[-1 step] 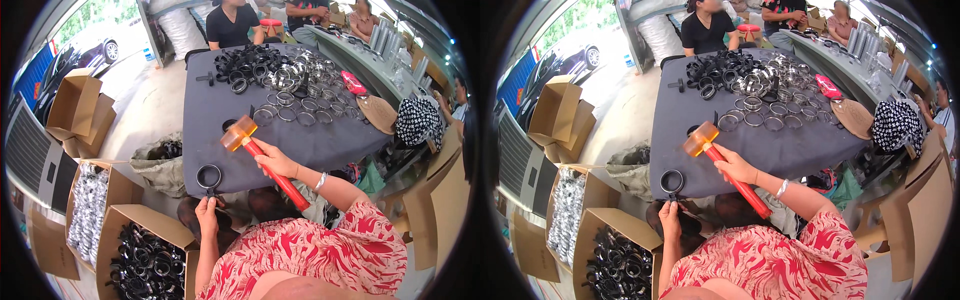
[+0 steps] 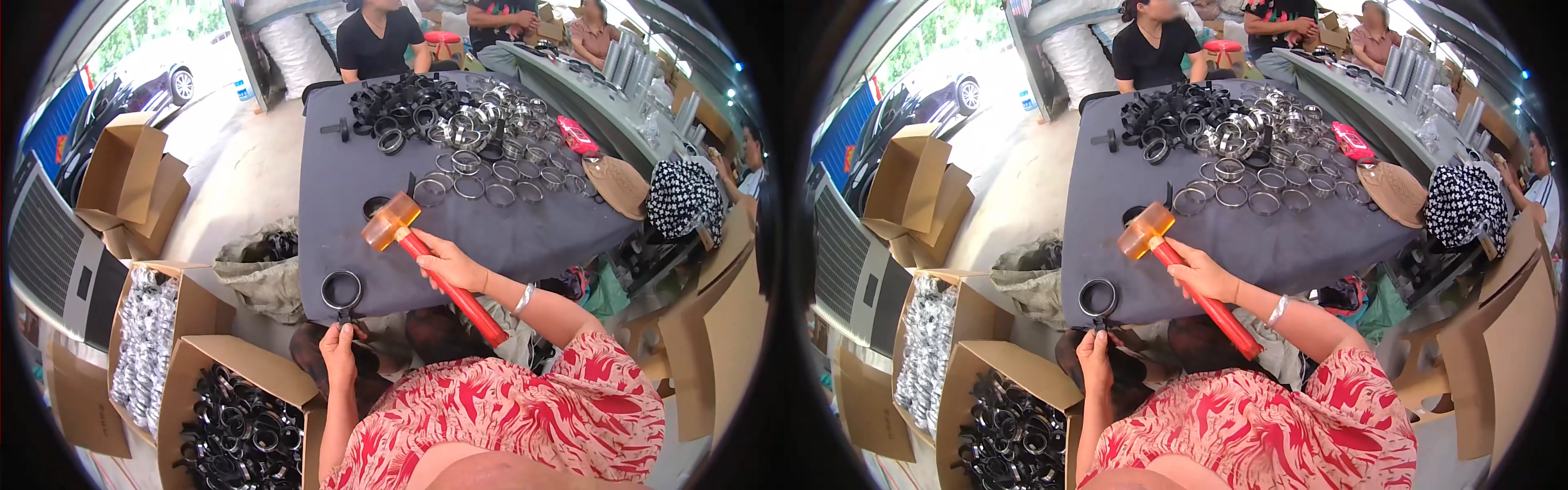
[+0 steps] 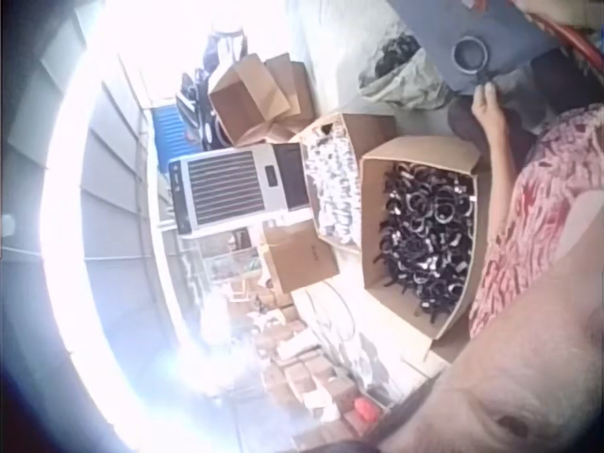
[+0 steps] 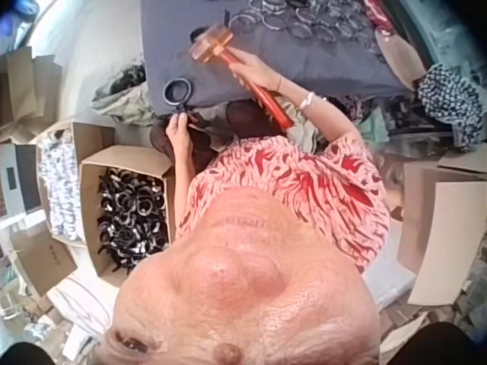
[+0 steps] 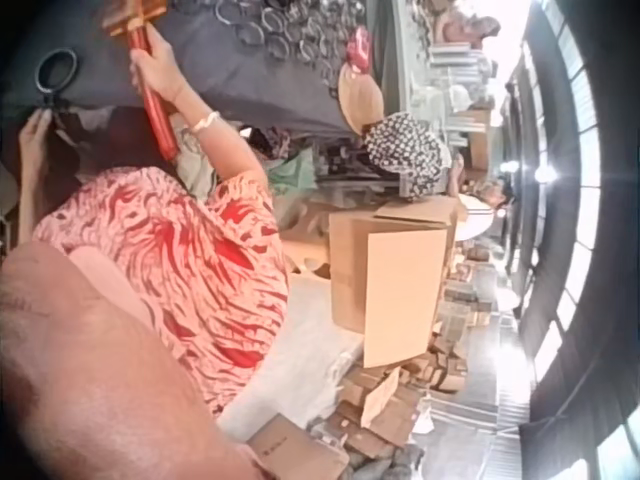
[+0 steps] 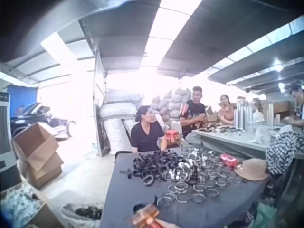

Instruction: Assembling metal rings into plastic holders using a rubber mallet.

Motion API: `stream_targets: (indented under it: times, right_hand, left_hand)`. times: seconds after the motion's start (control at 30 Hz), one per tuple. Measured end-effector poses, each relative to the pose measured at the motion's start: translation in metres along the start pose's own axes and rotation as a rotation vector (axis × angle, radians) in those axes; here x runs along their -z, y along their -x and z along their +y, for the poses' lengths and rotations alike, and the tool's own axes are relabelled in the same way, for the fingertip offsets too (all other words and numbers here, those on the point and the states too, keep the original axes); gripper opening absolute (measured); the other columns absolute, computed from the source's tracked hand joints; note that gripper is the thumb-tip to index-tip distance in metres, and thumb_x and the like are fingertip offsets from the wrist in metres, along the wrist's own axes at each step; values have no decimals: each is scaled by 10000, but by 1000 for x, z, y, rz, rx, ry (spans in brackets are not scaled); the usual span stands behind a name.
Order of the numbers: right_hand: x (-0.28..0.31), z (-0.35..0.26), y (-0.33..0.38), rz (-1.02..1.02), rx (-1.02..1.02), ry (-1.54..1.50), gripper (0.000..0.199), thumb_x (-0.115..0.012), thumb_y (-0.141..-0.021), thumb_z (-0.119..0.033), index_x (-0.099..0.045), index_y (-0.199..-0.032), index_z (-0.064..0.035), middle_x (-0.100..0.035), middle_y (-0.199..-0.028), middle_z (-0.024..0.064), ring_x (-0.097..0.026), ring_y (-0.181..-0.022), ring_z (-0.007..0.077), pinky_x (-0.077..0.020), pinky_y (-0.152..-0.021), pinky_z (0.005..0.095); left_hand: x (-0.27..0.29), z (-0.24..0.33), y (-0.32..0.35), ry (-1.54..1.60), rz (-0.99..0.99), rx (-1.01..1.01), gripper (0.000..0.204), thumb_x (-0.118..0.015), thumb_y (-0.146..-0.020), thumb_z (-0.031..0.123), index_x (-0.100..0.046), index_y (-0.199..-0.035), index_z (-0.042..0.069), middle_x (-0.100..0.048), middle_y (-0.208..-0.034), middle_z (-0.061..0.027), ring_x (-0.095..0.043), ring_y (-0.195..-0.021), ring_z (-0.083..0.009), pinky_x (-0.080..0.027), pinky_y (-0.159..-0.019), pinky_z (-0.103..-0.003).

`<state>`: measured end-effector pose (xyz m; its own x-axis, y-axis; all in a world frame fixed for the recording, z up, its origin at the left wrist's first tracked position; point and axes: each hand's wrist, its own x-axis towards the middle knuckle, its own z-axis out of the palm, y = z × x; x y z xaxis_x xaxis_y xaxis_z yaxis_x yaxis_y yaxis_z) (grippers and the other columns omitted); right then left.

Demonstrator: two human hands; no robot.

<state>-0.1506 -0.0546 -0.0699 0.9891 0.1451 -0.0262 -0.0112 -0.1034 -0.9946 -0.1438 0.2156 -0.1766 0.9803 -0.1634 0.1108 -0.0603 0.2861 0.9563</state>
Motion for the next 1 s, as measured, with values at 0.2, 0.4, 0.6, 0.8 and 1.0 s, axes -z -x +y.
stream_targets:
  times: [0.2,0.4,0.6,0.8,1.0]
  right_hand:
    - [-1,7,2,7,-38,-67,613,-454,-925,-197,-169,-1467,-170,-510,-765,25,-523,-526,91,-478,-440,238]
    - [-3,6,2,-19,-30,-60,629,-461,-920,-190,-156,-1469,-165,-509,-770,21,-526,-529,88,-479,-446,235]
    - [-5,5,1,-8,-5,22,642,-461,-913,-175,-144,-1471,-158,-502,-769,18,-527,-526,83,-478,-452,228]
    - [-4,1,1,-40,-5,14,657,-475,-901,-165,-148,-1470,-143,-504,-770,17,-525,-525,79,-475,-458,222]
    - [-1,10,3,-22,4,-107,675,-524,-890,-130,-173,-1467,-139,-531,-787,11,-534,-553,65,-468,-483,201]
  left_hand:
    - [-1,0,3,21,-5,-4,217,-567,-908,177,-576,-766,14,-589,-709,-38,-547,-666,-121,-439,-660,-261]
    - [-1,-4,3,5,-11,-23,215,-556,-919,199,-575,-800,21,-587,-724,-50,-552,-667,-139,-447,-661,-273]
    - [-4,0,3,21,7,-10,218,-560,-912,170,-572,-760,14,-585,-710,-34,-544,-661,-119,-438,-659,-258]
    - [-4,3,2,-3,11,5,230,-555,-915,175,-559,-746,18,-584,-694,-32,-543,-665,-114,-422,-657,-252]
    - [-7,5,5,-69,35,-2,214,-549,-910,161,-553,-748,21,-585,-695,-34,-549,-664,-115,-436,-648,-253]
